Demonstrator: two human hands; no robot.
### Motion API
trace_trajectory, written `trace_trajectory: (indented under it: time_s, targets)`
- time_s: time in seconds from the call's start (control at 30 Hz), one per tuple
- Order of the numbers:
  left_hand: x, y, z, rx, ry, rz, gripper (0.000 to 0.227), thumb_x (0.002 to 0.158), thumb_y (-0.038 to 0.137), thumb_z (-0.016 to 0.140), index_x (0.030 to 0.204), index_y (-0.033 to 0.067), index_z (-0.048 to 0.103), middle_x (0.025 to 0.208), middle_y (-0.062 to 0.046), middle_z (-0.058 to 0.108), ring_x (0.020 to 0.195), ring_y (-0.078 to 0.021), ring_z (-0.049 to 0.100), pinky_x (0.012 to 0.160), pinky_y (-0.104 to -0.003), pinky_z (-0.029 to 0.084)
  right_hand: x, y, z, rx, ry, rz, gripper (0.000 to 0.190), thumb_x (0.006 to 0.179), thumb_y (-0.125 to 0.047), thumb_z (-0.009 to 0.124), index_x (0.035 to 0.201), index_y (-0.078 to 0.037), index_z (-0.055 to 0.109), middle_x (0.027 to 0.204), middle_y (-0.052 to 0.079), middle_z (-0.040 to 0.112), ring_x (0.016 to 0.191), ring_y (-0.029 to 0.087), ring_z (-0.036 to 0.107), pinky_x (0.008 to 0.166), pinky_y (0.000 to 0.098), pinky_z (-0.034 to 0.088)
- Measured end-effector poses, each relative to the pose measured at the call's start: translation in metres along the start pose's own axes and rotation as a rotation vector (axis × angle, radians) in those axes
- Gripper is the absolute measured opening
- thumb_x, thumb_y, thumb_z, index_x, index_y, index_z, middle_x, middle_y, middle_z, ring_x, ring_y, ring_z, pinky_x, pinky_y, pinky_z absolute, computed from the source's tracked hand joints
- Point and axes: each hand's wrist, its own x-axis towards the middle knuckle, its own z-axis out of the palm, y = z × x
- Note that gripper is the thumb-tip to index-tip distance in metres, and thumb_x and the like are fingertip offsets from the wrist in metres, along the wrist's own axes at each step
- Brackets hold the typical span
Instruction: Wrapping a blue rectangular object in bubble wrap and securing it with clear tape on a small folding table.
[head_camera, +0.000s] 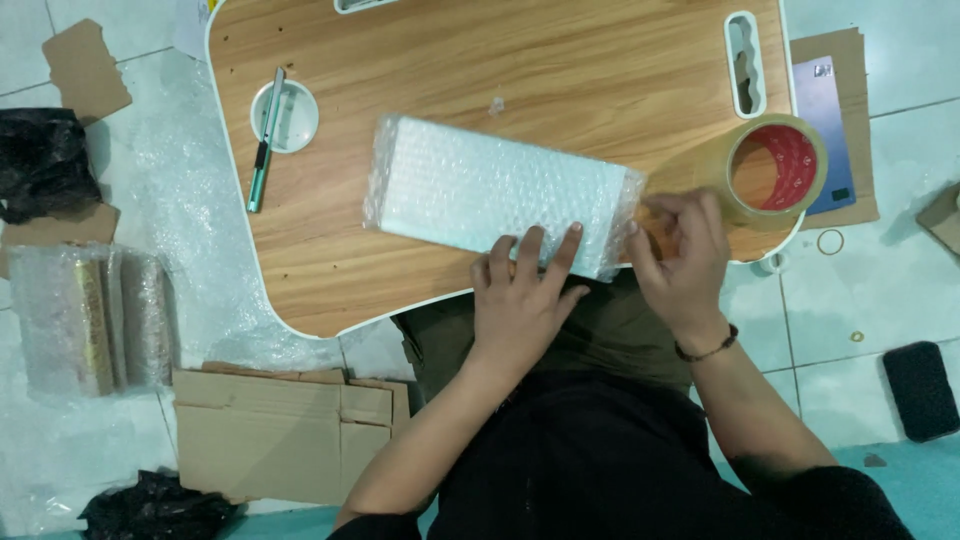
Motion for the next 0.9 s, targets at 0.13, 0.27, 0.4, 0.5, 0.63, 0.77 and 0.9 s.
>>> trace_trajectory:
  time_s: [0.13, 0.27, 0.4, 0.5, 0.63, 0.77, 0.9]
  targets:
    - [0.015, -0.008, -0.016, -0.071, -0.145, 0.009, 0.083, 0.083, 0.052, 0.081, 0.155, 0.0223, 0.048, 0.129, -0.016, 0.055, 0.116, -0.0371, 0.048, 0.09, -0.05, 0.043, -0.013, -0.002, -0.026, 0.107, -0.181, 0.156, 0.017, 0.095, -0.017, 0.078, 0.091, -0.011, 0.062, 0.058, -0.004, 0.037, 0.05, 0.023, 0.051, 0.054, 0.03, 0.041]
    - [0.054, -0.039, -0.032, -0.187, -0.344, 0.004, 0.069, 0.095, 0.041, 0.067, 0.156, 0.0163, 0.045, 0.143, -0.023, 0.048, 0.134, -0.0485, 0.041, 0.102, -0.063, 0.035, -0.001, -0.006, -0.058, 0.057, -0.819, 0.247, 0.025, 0.08, -0.019, 0.081, 0.082, -0.008, 0.059, 0.046, 0.005, 0.046, 0.045, 0.03, 0.059, 0.054, 0.0417, 0.048]
    - [0.103, -0.061, -0.05, -0.122, -0.627, 0.049, 0.076, 0.093, 0.037, 0.074, 0.157, 0.0108, 0.043, 0.153, -0.023, 0.041, 0.148, -0.0464, 0.028, 0.116, -0.066, 0.019, 0.006, -0.009, -0.061, 0.027, -0.617, -0.118, 0.023, 0.08, -0.023, 0.085, 0.078, -0.011, 0.066, 0.048, 0.005, 0.048, 0.046, 0.031, 0.061, 0.05, 0.0393, 0.051]
    - [0.113, -0.072, -0.037, -0.03, -0.658, 0.095, 0.083, 0.085, 0.05, 0.078, 0.153, 0.0141, 0.046, 0.14, -0.015, 0.047, 0.136, -0.0401, 0.038, 0.11, -0.065, 0.025, -0.012, 0.015, -0.038, 0.004, -0.263, -0.221, 0.015, 0.088, -0.026, 0.083, 0.084, -0.014, 0.074, 0.066, 0.002, 0.062, 0.063, 0.026, 0.063, 0.058, 0.0354, 0.051]
    - [0.128, -0.074, -0.039, 0.075, -0.648, 0.021, 0.086, 0.084, 0.06, 0.075, 0.151, 0.012, 0.049, 0.132, -0.017, 0.047, 0.122, -0.0411, 0.045, 0.101, -0.062, 0.031, 0.0, 0.011, -0.02, -0.015, -0.133, -0.083, 0.016, 0.095, -0.025, 0.08, 0.098, -0.01, 0.076, 0.081, 0.0, 0.067, 0.071, 0.019, 0.063, 0.065, 0.0334, 0.053]
    - [0.134, -0.084, -0.037, 0.157, -0.731, -0.146, 0.086, 0.095, 0.07, 0.056, 0.154, 0.0093, 0.044, 0.129, -0.021, 0.05, 0.114, -0.0408, 0.054, 0.088, -0.051, 0.037, 0.029, -0.01, -0.01, -0.066, -0.133, -0.054, 0.032, 0.092, -0.014, 0.083, 0.121, -0.002, 0.074, 0.101, 0.01, 0.066, 0.087, 0.029, 0.066, 0.073, 0.0388, 0.054]
    - [0.131, -0.106, -0.027, 0.151, -0.74, -0.237, 0.084, 0.101, 0.07, 0.046, 0.155, 0.0071, 0.039, 0.115, -0.024, 0.064, 0.094, -0.0413, 0.071, 0.079, -0.051, 0.046, 0.053, -0.002, 0.004, -0.123, -0.232, -0.163, 0.037, 0.095, -0.013, 0.077, 0.129, 0.001, 0.069, 0.112, 0.019, 0.06, 0.104, 0.042, 0.063, 0.091, 0.0489, 0.051]
